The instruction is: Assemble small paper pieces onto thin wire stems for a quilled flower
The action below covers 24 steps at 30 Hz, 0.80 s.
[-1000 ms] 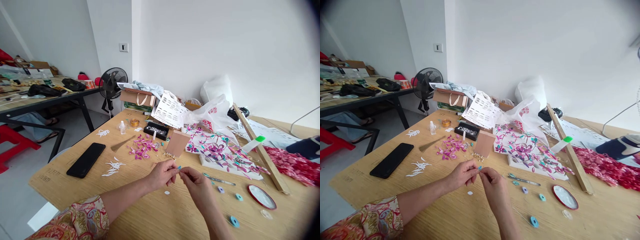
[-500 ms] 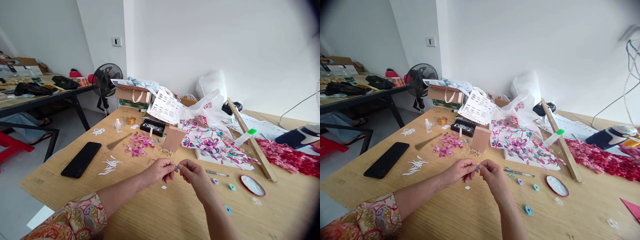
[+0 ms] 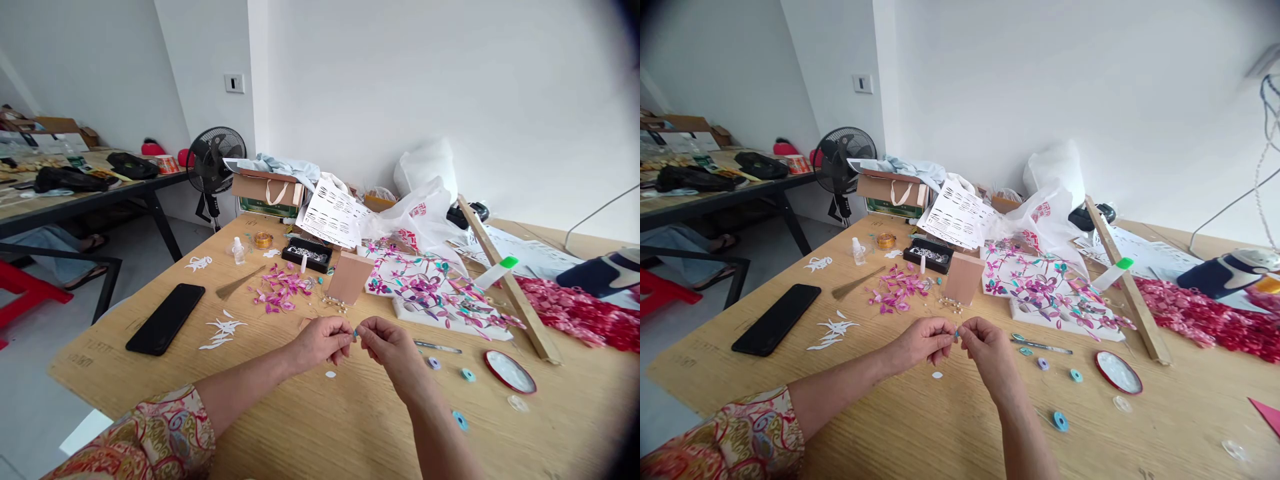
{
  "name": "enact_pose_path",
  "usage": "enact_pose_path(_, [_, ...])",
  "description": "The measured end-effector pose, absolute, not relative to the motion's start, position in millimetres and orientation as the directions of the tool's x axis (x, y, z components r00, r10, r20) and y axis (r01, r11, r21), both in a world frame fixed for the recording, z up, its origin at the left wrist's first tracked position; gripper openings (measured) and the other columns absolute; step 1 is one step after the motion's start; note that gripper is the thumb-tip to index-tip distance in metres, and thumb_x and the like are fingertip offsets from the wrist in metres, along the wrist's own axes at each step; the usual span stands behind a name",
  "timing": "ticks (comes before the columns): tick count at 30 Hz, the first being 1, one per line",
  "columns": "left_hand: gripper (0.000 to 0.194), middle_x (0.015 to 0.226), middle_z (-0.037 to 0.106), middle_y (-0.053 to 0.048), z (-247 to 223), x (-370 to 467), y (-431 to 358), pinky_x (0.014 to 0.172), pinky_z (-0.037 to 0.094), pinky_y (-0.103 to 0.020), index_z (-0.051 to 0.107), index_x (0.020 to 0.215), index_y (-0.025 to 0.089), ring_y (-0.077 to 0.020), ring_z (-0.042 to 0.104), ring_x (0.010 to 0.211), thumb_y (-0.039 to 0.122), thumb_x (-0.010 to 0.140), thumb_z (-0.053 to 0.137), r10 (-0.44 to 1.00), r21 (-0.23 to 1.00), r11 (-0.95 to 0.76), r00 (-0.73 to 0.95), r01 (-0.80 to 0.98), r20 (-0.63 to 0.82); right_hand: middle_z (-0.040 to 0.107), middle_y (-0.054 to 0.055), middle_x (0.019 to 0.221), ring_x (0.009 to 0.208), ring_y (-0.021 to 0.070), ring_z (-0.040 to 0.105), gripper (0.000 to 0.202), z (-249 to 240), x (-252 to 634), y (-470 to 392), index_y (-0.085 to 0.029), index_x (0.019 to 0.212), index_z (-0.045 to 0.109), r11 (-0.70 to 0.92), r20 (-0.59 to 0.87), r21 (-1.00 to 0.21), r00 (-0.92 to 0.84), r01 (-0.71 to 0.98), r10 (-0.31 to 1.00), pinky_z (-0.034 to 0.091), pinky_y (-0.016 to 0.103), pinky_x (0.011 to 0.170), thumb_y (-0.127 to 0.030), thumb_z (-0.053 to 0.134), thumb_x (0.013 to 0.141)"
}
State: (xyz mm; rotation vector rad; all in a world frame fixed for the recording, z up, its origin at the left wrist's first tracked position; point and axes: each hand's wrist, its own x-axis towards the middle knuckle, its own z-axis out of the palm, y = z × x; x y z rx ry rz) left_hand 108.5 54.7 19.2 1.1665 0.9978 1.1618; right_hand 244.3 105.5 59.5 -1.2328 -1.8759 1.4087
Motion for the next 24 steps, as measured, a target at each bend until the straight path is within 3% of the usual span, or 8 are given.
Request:
enact_pose_path(9, [0.011,0.057,0.048,0.004,24.9,110.7,54.0,0.040,0.031,-0.015,0.046,0.072,0.014,-0.0033,0.042,0.040,0.024,0.076,0.042,0.997,0.998,0.008,0.074,-0.061,-0.003,0.045,-0.005,0.049,0.043,0.0077,0.037,0.017,55.8,247.9,105.4,-0.018,0.065,0.053,0.098,-0.133,-0.903,-0.490,0.418,0.861,0.026,0.020,0.041,-0.034,0.055,0.066])
enact_pose_path(16, [0.010,0.055,0.047,0.005,26.6,116.5,54.2,0.042,0.035,-0.015,0.047,0.069,0.016,-0.0037,0.042,0.040,0.017,0.075,0.039,0.998,0.982,-0.058,-0.018,0.182,0.062,0.042,-0.005,0.045,0.044,0.0088,0.036,0.017,48.8,252.3,105.7,-0.018,0.055,0.053,0.205,-0.070,-0.826,-0.458,0.524,0.886,0.025,0.021,0.042,-0.030,0.054,0.066])
enact_pose_path(24, [0.015,0.055,0.047,0.005,24.5,118.8,57.2,0.042,0.034,-0.015,0.045,0.066,0.016,-0.0042,0.042,0.041,0.024,0.077,0.038,0.994,0.978,-0.034,-0.097,0.207,0.055,0.047,-0.004,0.047,0.043,0.0093,0.043,0.015,37.9,253.1,90.2,-0.018,0.057,0.053,0.159,-0.055,-0.854,-0.390,0.495,0.919,0.032,0.020,0.041,-0.028,0.050,0.068])
